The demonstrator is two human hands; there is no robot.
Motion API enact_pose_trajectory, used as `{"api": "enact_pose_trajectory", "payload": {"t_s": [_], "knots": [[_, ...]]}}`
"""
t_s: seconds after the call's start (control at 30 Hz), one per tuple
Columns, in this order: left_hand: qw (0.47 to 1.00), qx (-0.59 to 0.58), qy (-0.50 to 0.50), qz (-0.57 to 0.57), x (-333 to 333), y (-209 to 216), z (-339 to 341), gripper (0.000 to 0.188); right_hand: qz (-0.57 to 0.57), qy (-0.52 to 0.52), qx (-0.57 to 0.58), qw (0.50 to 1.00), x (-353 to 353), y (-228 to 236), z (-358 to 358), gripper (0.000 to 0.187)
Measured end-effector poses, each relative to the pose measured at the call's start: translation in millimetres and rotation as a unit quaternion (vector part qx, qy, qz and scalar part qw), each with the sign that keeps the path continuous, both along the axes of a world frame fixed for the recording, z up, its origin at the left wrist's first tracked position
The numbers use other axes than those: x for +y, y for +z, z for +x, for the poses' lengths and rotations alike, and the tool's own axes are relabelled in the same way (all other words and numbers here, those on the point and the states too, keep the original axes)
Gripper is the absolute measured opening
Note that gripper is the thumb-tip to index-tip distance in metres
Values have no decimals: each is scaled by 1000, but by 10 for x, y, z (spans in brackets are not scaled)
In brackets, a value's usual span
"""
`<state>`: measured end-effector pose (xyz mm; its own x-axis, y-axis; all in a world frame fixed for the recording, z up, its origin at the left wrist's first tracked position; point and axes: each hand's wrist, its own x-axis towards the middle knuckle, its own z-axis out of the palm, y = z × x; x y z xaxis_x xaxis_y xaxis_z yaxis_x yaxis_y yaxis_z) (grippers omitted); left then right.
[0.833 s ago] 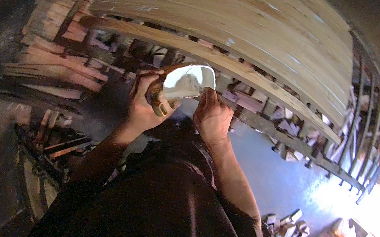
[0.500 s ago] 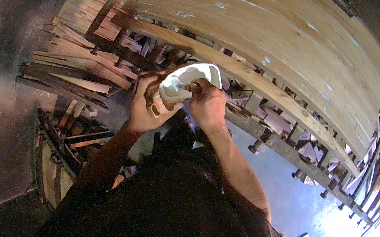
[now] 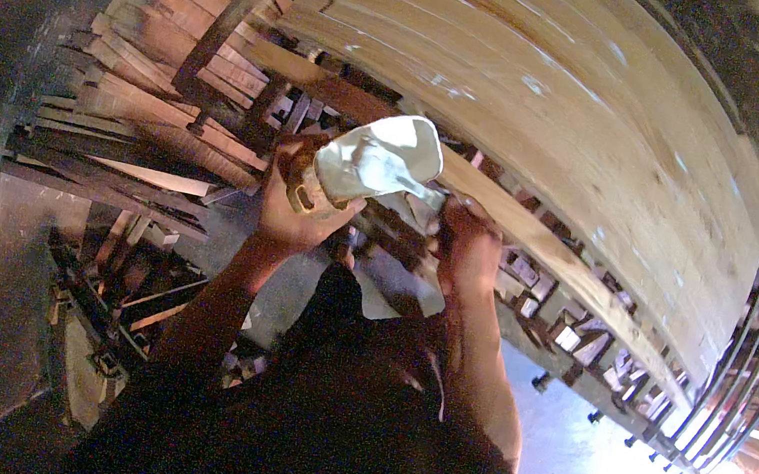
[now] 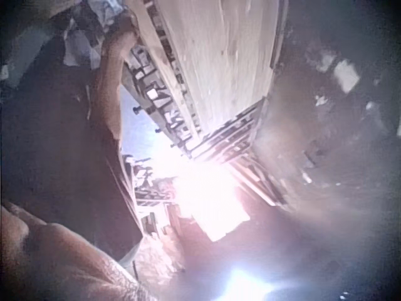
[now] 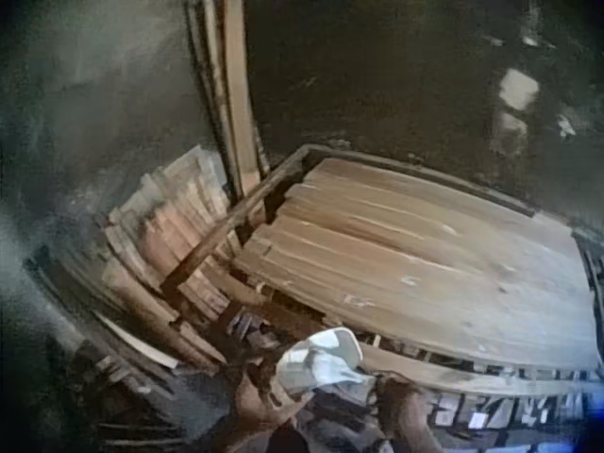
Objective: The person applies white glue to the edges of wooden planks using an applicator and fits them into a curved wooden frame. The person moves long wooden boards from a stack, applies glue to their sides, and presses them into position on the structure.
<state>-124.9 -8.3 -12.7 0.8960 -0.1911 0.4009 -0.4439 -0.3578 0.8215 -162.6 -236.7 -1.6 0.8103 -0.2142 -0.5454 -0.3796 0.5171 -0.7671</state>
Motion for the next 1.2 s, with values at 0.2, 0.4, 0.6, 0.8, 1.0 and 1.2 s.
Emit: {"api": "enact_pose_trajectory", "payload": {"t_s": [0.2,0.4,0.6,0.8,1.0,1.2], "knots": [[986,-25,99,133,1028,-108,790,72,105,-43,21,993,569,-404,651,14],[983,-10,162,88,2089,-368,1422,71,-17,46,-13,999,1296,-563,1468,23],[966,-49,210,139,2625,-302,1777,68,-48,61,-56,995,1770,-922,2018,26],[976,-38,211,26,2845,-431,1849,70,-235,74,-51,968,1792,-1012,2053,28],[974,-7,218,68,2776,-373,1703,77,-254,21,-24,967,1254,-902,1490,22],[964,64,252,54,2420,-327,1462,71,-335,12,-21,942,464,-937,808,23]]}}
